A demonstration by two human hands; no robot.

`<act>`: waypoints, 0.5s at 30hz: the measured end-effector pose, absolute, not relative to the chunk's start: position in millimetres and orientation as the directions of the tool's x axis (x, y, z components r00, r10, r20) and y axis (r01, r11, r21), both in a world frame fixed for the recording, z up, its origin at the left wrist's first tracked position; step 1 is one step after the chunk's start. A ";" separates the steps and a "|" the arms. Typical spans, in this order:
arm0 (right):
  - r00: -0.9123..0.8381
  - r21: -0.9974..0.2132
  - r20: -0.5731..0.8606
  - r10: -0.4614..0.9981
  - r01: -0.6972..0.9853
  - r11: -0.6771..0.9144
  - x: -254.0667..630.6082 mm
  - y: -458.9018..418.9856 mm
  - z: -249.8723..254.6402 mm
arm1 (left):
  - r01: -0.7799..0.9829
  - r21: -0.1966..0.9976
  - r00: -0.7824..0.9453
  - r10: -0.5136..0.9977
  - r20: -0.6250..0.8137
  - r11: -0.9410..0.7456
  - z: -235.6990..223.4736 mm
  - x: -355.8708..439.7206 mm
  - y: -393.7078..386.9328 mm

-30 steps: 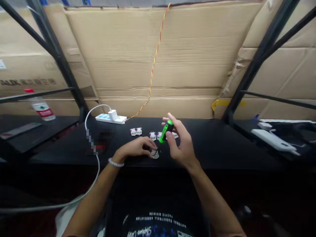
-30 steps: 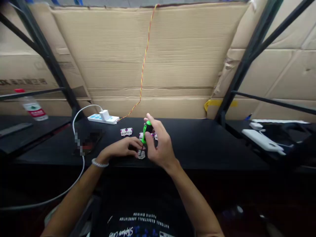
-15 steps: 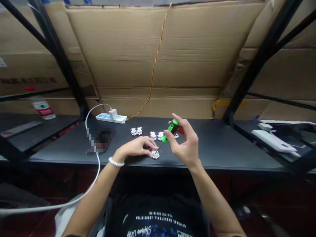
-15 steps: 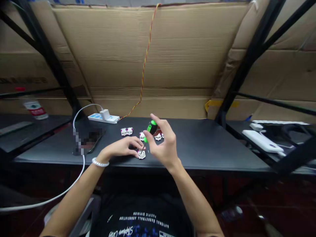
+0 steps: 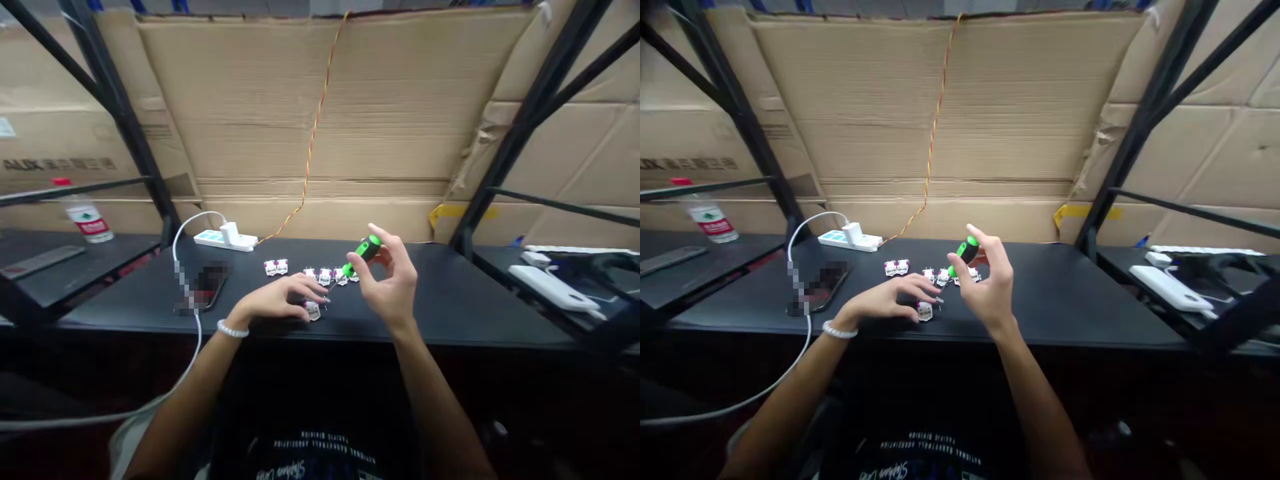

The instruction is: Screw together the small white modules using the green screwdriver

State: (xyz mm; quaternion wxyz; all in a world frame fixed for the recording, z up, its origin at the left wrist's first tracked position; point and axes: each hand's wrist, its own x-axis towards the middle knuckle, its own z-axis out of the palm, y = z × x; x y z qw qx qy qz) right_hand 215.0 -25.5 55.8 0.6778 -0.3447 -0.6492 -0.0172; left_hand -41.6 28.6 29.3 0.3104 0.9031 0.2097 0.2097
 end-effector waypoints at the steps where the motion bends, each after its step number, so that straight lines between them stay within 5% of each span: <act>1: 0.156 -0.447 0.891 0.426 0.470 0.761 214.7 -25.5 55.6 | 0.249 0.643 0.831 0.501 0.243 -0.724 29.8 -40.2 27.9; 15: 0.185 -0.432 0.900 0.394 0.502 0.749 219.5 -27.6 60.3 | 0.252 0.633 0.832 0.497 0.244 -0.732 25.0 -36.8 30.2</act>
